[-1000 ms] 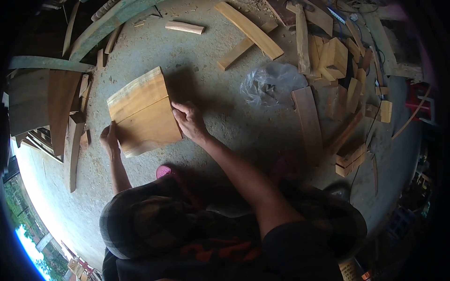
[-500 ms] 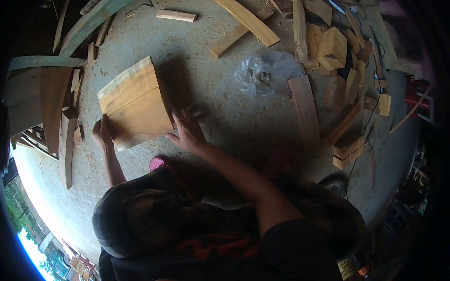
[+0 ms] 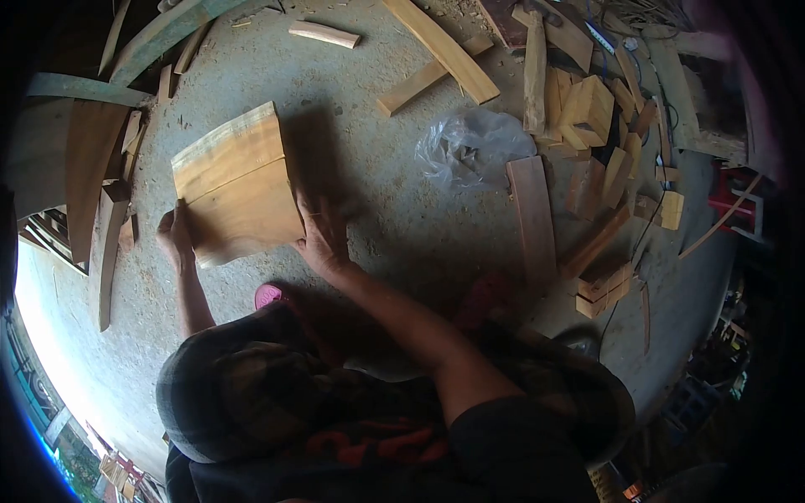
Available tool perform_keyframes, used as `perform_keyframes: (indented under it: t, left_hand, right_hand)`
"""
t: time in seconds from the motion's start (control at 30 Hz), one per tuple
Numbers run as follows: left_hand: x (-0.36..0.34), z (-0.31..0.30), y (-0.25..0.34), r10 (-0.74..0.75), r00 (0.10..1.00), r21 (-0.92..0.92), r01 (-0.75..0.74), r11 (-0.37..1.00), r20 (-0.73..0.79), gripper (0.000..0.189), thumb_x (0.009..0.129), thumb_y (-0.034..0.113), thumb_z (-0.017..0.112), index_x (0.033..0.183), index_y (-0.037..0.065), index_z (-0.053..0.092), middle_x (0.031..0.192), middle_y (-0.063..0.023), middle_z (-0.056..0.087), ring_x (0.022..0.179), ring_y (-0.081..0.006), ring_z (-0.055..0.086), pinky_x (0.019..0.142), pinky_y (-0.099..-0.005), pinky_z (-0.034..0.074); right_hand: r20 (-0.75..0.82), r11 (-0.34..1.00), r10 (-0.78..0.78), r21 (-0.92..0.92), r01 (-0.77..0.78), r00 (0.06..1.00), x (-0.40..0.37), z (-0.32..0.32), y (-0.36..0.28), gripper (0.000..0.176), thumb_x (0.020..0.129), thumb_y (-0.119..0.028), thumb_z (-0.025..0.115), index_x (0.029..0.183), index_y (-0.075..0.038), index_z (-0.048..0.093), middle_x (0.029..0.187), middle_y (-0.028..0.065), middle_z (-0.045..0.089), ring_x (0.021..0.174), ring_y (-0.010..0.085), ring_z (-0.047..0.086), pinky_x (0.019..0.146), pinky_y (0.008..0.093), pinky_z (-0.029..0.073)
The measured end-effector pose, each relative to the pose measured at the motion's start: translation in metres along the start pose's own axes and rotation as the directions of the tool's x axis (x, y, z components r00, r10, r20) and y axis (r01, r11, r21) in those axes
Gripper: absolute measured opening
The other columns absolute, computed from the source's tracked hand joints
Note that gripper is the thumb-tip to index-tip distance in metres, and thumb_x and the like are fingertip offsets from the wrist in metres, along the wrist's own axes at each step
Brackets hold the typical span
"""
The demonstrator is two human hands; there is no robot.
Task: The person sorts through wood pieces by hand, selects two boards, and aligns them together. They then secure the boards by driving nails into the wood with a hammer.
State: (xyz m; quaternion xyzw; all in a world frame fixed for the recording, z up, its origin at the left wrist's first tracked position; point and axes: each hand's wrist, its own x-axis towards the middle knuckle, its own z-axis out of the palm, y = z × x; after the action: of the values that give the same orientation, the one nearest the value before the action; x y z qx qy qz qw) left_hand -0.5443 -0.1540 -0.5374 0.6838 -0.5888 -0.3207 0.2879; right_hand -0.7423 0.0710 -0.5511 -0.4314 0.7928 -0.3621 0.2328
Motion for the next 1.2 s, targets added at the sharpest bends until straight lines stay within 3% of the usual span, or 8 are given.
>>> perform_keyframes:
  t: [0.37,0.43,0.53,0.63,0.67,0.77,1.13,1.2]
  left_hand:
    - [-0.010,-0.002,0.015,-0.013,0.999,0.074,0.015,0.997,-0.036,0.040,0.085,0.038,0.071,0.089,-0.002,0.072,0.073,-0.0071,0.069,0.065,-0.0098,0.059,0.065,-0.0287,0.048]
    - [-0.007,-0.001,0.011,-0.025,0.999,0.029,0.027,0.999,-0.043,0.039,0.085,0.038,0.070,0.090,-0.001,0.073,0.073,-0.0070,0.069,0.066,-0.0093,0.059,0.065,-0.0284,0.048]
    - [-0.011,-0.005,0.008,-0.042,0.999,-0.046,0.041,0.998,-0.020,0.037,0.088,0.035,0.066,0.094,-0.001,0.072,0.076,-0.0073,0.070,0.067,-0.0099,0.059,0.066,-0.0280,0.048]
    - [-0.011,-0.005,-0.008,-0.065,0.998,-0.129,0.068,0.989,0.027,0.036,0.091,0.033,0.063,0.103,-0.001,0.070,0.084,-0.0089,0.071,0.077,-0.0096,0.062,0.073,-0.0270,0.049]
    - [-0.013,-0.004,-0.014,-0.046,0.998,-0.169,0.052,0.984,0.037,0.036,0.092,0.031,0.061,0.106,0.000,0.070,0.088,-0.0092,0.072,0.080,-0.0093,0.063,0.075,-0.0265,0.049]
    - [-0.024,-0.009,-0.004,-0.054,0.992,-0.338,0.091,0.937,0.117,0.032,0.095,0.025,0.056,0.112,0.001,0.068,0.095,-0.0072,0.071,0.085,-0.0100,0.063,0.079,-0.0250,0.049]
    - [-0.038,-0.004,-0.009,-0.115,0.974,-0.479,0.196,0.856,0.193,0.030,0.093,0.014,0.056,0.120,0.003,0.064,0.100,-0.0072,0.067,0.090,-0.0100,0.060,0.082,-0.0252,0.047]
    - [-0.037,-0.001,-0.011,-0.057,0.985,-0.515,0.135,0.847,0.164,0.030,0.093,0.014,0.056,0.120,0.003,0.064,0.099,-0.0066,0.067,0.088,-0.0104,0.059,0.081,-0.0257,0.047]
  right_hand:
    - [0.064,0.993,-0.034,0.114,0.026,0.997,0.004,-0.009,-0.005,0.104,0.068,-0.003,0.077,0.151,-0.012,0.015,0.118,0.0247,0.046,0.104,0.0420,0.050,0.090,0.0484,0.042]
    - [-0.043,0.976,-0.190,0.098,0.193,0.981,0.004,-0.009,0.004,0.092,0.074,0.003,0.066,0.151,-0.011,0.017,0.123,0.0247,0.046,0.106,0.0404,0.051,0.091,0.0454,0.043]
    - [-0.062,0.972,-0.160,0.166,0.168,0.985,0.006,-0.015,0.023,0.075,0.082,0.003,0.054,0.149,-0.010,0.023,0.123,0.0224,0.049,0.106,0.0368,0.053,0.091,0.0417,0.044]
    - [-0.032,0.985,-0.039,0.165,0.044,0.999,0.022,-0.025,0.017,0.058,0.091,-0.006,0.047,0.147,-0.010,0.032,0.110,0.0152,0.055,0.100,0.0280,0.054,0.090,0.0370,0.044]
    - [0.078,0.972,0.017,0.233,-0.035,0.997,0.030,-0.034,0.003,0.056,0.094,-0.009,0.044,0.147,-0.004,0.028,0.134,0.0223,0.045,0.119,0.0353,0.048,0.103,0.0412,0.037]
    - [0.070,0.970,-0.040,0.242,0.022,0.997,0.051,-0.027,-0.015,0.058,0.099,-0.027,0.041,0.149,-0.007,0.022,0.129,0.0229,0.041,0.120,0.0356,0.042,0.105,0.0443,0.032]
    - [0.080,0.962,-0.011,0.273,-0.011,0.997,0.058,-0.012,-0.013,0.064,0.097,-0.033,0.049,0.149,-0.007,0.022,0.127,0.0202,0.038,0.121,0.0314,0.040,0.104,0.0424,0.033]
    - [0.087,0.963,-0.003,0.268,-0.020,0.996,0.058,-0.013,-0.015,0.064,0.097,-0.032,0.049,0.149,-0.007,0.022,0.127,0.0202,0.038,0.122,0.0311,0.040,0.104,0.0420,0.033]
